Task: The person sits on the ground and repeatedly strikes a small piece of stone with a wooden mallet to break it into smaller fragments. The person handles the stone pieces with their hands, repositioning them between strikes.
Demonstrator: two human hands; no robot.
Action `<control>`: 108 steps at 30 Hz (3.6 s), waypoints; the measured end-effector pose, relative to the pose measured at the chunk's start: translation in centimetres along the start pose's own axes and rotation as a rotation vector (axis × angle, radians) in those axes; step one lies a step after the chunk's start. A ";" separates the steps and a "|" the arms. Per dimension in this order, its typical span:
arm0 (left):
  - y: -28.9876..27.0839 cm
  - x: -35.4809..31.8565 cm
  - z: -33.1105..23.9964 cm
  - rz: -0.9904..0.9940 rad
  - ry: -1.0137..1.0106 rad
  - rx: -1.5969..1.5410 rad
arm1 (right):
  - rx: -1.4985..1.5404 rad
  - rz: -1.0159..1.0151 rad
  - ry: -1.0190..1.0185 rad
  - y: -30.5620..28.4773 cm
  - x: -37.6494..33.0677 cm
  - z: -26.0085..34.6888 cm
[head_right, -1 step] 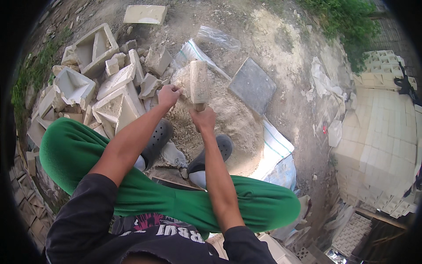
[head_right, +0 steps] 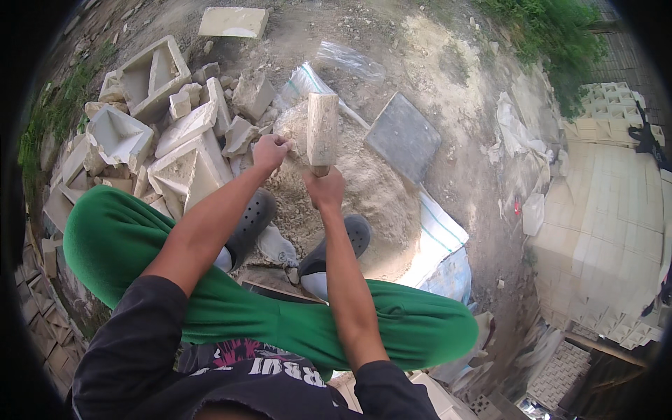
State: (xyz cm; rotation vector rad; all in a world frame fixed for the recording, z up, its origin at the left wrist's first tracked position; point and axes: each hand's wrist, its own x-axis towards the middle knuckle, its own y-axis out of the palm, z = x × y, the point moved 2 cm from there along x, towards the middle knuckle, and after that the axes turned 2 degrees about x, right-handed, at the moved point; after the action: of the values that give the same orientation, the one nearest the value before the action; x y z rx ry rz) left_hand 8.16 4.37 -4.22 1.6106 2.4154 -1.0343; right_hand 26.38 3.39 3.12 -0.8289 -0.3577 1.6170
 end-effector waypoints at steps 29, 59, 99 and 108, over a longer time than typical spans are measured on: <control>1.2 -0.3 0.7 0.041 0.002 -0.160 | 0.072 0.131 0.142 0.8 -1.9 -2.5; 0.6 -0.2 -0.3 -0.005 -0.057 -0.025 | 0.039 -0.080 -0.041 3.2 -1.7 -2.5; 0.9 0.9 2.2 0.011 -0.091 -0.094 | 0.211 -0.072 0.003 0.3 0.4 1.6; 1.0 0.8 1.9 0.071 -0.157 -0.127 | 0.038 0.032 0.107 0.9 0.3 -1.9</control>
State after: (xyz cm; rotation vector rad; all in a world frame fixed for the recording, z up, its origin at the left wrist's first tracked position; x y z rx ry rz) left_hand 8.07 4.22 -6.50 1.5027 2.2570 -0.9375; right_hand 27.01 3.10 1.11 -0.8924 -0.2387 1.5976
